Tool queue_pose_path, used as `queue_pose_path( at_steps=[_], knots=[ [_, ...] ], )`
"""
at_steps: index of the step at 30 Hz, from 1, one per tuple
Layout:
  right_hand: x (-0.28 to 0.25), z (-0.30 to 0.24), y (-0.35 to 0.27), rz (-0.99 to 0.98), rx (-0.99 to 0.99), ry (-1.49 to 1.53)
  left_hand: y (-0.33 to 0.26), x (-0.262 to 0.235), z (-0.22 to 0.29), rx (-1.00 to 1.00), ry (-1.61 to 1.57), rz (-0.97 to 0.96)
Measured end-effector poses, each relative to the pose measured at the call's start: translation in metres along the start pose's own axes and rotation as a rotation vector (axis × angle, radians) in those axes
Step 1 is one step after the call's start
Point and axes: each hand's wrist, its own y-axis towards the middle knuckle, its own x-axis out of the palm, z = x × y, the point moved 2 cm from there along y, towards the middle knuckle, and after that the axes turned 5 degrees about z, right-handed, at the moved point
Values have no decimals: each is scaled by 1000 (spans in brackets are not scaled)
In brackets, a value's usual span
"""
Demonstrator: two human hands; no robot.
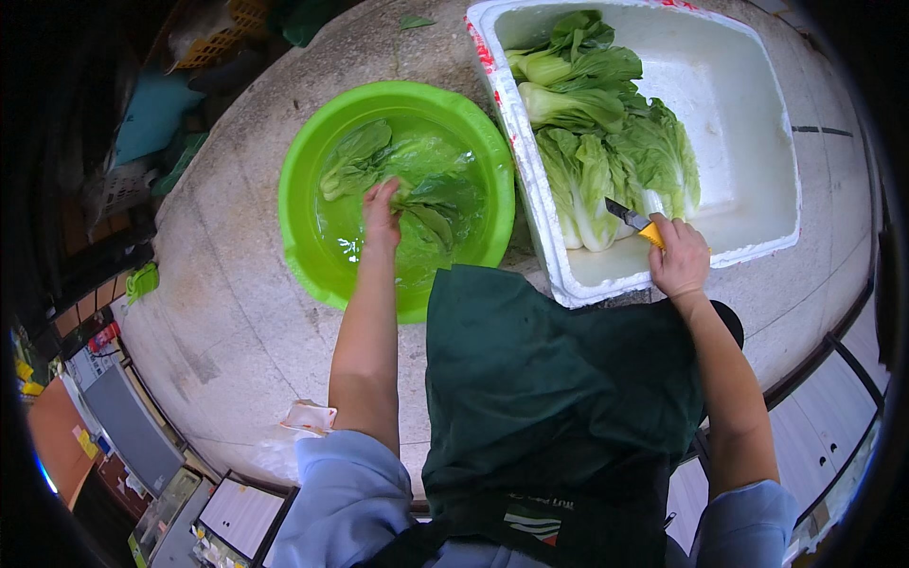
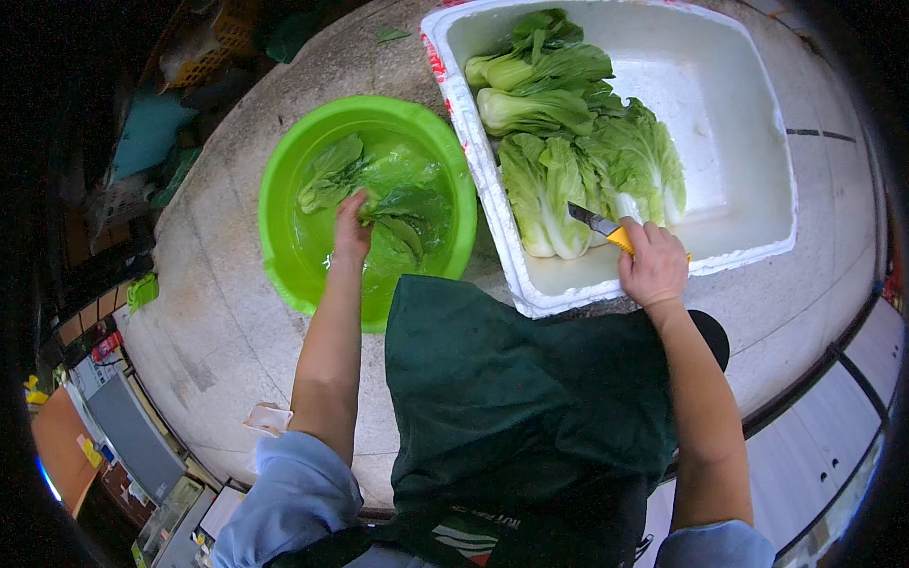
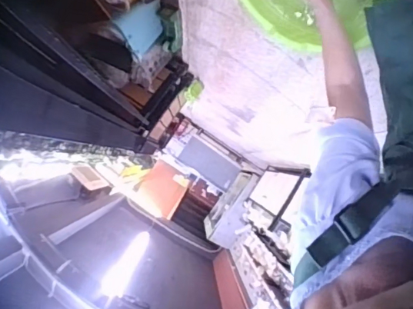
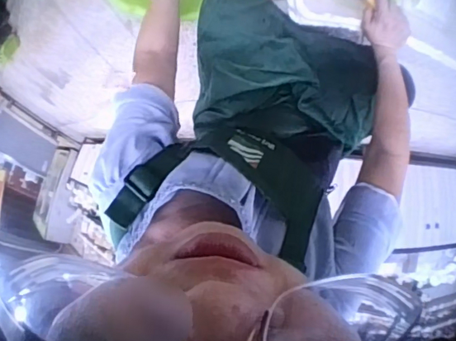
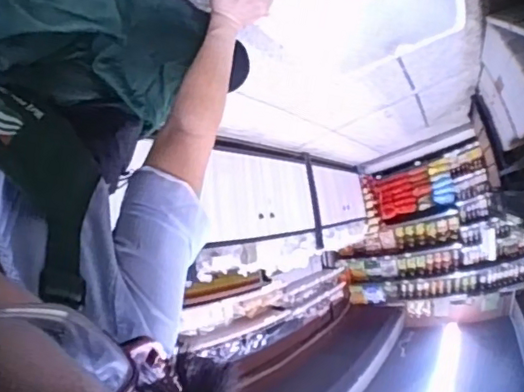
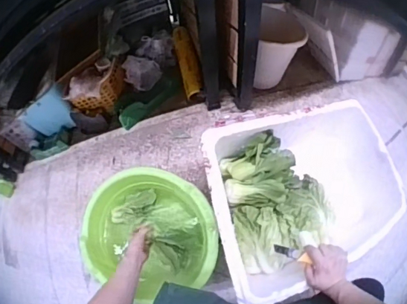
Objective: The person washes napa cabbage and leafy greens in a green basin of water, then uses a knife to trim the ends before placing them into a white styrofoam container. The person also arranges the vegetables on a display shelf.
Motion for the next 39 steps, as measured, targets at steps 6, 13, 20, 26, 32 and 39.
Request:
queue_pose_path(
  at_steps=[6,13,20,26,32,39],
  knots=[
    [0,-1,-1,-11,17,27,16,-84,-1,-307,-270,-33],
    [-3,1,-3,1,12,27,14,-67,38,-432,-158,-60],
    [-5,2,-3,31,17,20,43,-40,43,-380,-75,20],
    [-5,-1,1,51,0,51,78,-43,15,-342,-95,-138],
    [-2,3,-6,52,20,40,21,6,0,-103,-4,178],
    [-4,2,-5,99,9,72,-2,-23,54,271,271,155]
  ],
)
